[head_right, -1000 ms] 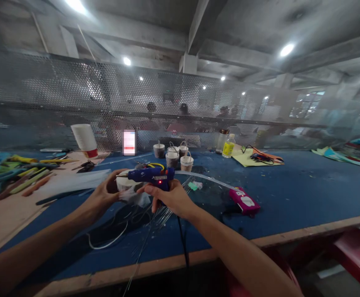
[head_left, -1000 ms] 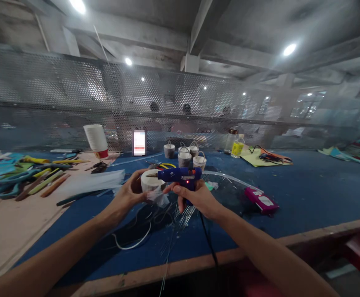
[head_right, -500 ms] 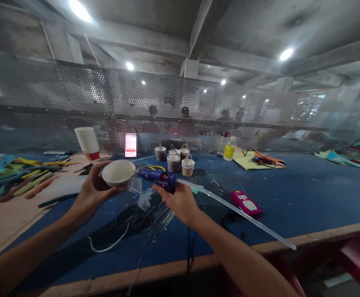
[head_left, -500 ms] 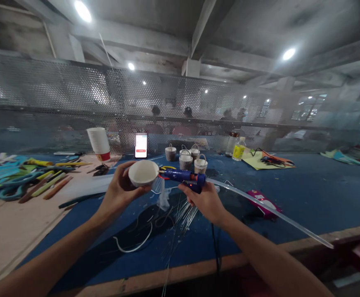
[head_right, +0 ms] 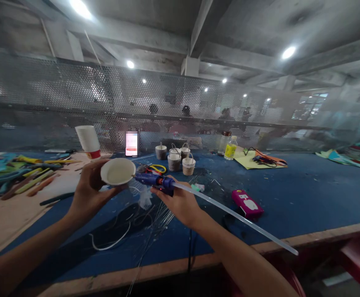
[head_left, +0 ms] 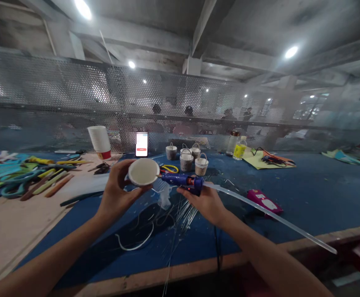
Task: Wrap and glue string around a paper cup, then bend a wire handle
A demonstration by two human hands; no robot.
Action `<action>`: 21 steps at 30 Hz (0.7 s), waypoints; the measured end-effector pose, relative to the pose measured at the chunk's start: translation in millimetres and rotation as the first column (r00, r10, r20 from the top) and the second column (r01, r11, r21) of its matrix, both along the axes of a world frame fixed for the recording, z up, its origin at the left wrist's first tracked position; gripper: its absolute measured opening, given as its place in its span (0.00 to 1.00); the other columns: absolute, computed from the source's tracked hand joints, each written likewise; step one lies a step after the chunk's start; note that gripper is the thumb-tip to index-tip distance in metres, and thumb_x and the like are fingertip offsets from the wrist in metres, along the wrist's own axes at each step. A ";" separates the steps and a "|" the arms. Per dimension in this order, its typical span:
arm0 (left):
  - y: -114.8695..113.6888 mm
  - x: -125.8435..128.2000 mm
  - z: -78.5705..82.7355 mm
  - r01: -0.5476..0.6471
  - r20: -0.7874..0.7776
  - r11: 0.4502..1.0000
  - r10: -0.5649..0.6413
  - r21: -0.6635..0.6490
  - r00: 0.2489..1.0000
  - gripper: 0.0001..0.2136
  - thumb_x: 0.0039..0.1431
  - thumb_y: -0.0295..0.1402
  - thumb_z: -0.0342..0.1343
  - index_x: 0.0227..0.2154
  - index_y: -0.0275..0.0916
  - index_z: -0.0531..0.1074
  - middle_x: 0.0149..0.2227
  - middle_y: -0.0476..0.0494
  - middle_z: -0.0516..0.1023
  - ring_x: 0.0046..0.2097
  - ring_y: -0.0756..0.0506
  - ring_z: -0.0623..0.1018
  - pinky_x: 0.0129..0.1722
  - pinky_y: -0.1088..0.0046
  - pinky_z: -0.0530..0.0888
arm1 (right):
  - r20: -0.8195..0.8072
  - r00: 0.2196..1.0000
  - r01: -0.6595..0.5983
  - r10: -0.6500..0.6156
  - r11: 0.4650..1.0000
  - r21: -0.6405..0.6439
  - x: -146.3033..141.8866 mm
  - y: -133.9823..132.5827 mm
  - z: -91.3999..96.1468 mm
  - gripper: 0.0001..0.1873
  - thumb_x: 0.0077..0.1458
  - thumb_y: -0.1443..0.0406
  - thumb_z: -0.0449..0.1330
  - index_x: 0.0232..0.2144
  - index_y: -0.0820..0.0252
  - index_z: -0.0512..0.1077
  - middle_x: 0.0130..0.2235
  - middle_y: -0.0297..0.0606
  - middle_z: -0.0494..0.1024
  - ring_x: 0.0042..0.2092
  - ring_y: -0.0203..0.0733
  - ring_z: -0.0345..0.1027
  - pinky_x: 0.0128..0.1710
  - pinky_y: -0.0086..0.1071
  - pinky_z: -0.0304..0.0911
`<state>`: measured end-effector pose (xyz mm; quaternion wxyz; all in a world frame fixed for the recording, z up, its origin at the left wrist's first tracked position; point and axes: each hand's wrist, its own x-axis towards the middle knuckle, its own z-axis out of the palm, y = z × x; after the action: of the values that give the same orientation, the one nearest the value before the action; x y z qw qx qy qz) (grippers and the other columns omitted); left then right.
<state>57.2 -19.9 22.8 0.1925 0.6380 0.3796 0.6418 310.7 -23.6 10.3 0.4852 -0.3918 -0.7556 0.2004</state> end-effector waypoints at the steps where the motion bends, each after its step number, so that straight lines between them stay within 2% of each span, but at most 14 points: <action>1: -0.6 0.1 0.0 -0.022 -0.004 1.000 0.022 0.017 1.000 0.34 0.40 0.35 0.74 0.51 0.47 0.65 0.60 0.41 0.68 0.60 0.34 0.71 0.53 0.60 0.73 | 0.007 1.000 0.004 -0.004 1.000 0.014 0.3 0.9 -1.3 0.13 0.57 0.52 0.63 0.35 0.54 0.74 0.31 0.38 0.79 0.38 0.51 0.75 0.32 0.36 0.67; 5: -4.4 1.4 1.7 -0.093 -0.050 0.993 0.096 0.067 0.994 0.33 0.41 0.33 0.74 0.51 0.46 0.66 0.60 0.42 0.68 0.62 0.34 0.69 0.55 0.60 0.72 | 0.060 0.997 0.033 -0.038 0.997 0.074 1.8 3.2 -5.4 0.12 0.58 0.54 0.63 0.37 0.55 0.74 0.34 0.38 0.80 0.37 0.49 0.75 0.35 0.36 0.66; 9: -8.0 1.1 3.6 -0.123 -0.141 0.983 0.142 0.135 0.980 0.30 0.48 0.32 0.72 0.53 0.48 0.66 0.61 0.45 0.67 0.64 0.35 0.66 0.57 0.62 0.70 | 0.135 0.987 0.062 -0.081 0.989 0.136 3.7 3.3 -6.4 0.11 0.59 0.55 0.62 0.38 0.55 0.73 0.33 0.38 0.79 0.34 0.47 0.74 0.35 0.36 0.64; 13: -6.7 -7.0 3.2 -0.122 -0.192 0.976 0.156 0.178 0.969 0.31 0.48 0.29 0.71 0.54 0.48 0.65 0.61 0.46 0.68 0.66 0.36 0.64 0.60 0.61 0.66 | 0.174 0.980 0.078 -0.098 0.990 0.120 4.9 2.6 -5.8 0.11 0.59 0.55 0.63 0.36 0.54 0.72 0.30 0.36 0.77 0.32 0.46 0.72 0.33 0.34 0.62; 18: 0.5 -17.7 -0.7 -0.105 -0.400 0.939 0.238 0.326 0.885 0.34 0.52 0.26 0.68 0.59 0.49 0.59 0.63 0.44 0.66 0.66 0.36 0.64 0.63 0.54 0.64 | 0.191 0.975 0.090 -0.115 0.987 0.133 4.1 1.1 -3.9 0.12 0.60 0.54 0.62 0.33 0.54 0.69 0.26 0.34 0.73 0.27 0.42 0.69 0.28 0.32 0.59; 21: 7.5 -19.6 -3.7 -0.095 -0.418 0.884 0.308 0.458 0.854 0.35 0.51 0.25 0.68 0.60 0.49 0.60 0.61 0.41 0.69 0.63 0.36 0.68 0.62 0.50 0.65 | 0.202 0.971 0.091 -0.126 0.980 0.175 2.7 -0.2 -2.6 0.13 0.61 0.53 0.61 0.33 0.55 0.69 0.27 0.35 0.74 0.29 0.43 0.71 0.29 0.33 0.60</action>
<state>37.6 -12.4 19.1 -0.1197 0.7583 0.3342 0.5468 313.4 -23.8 7.7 0.4429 -0.4103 -0.7943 0.0674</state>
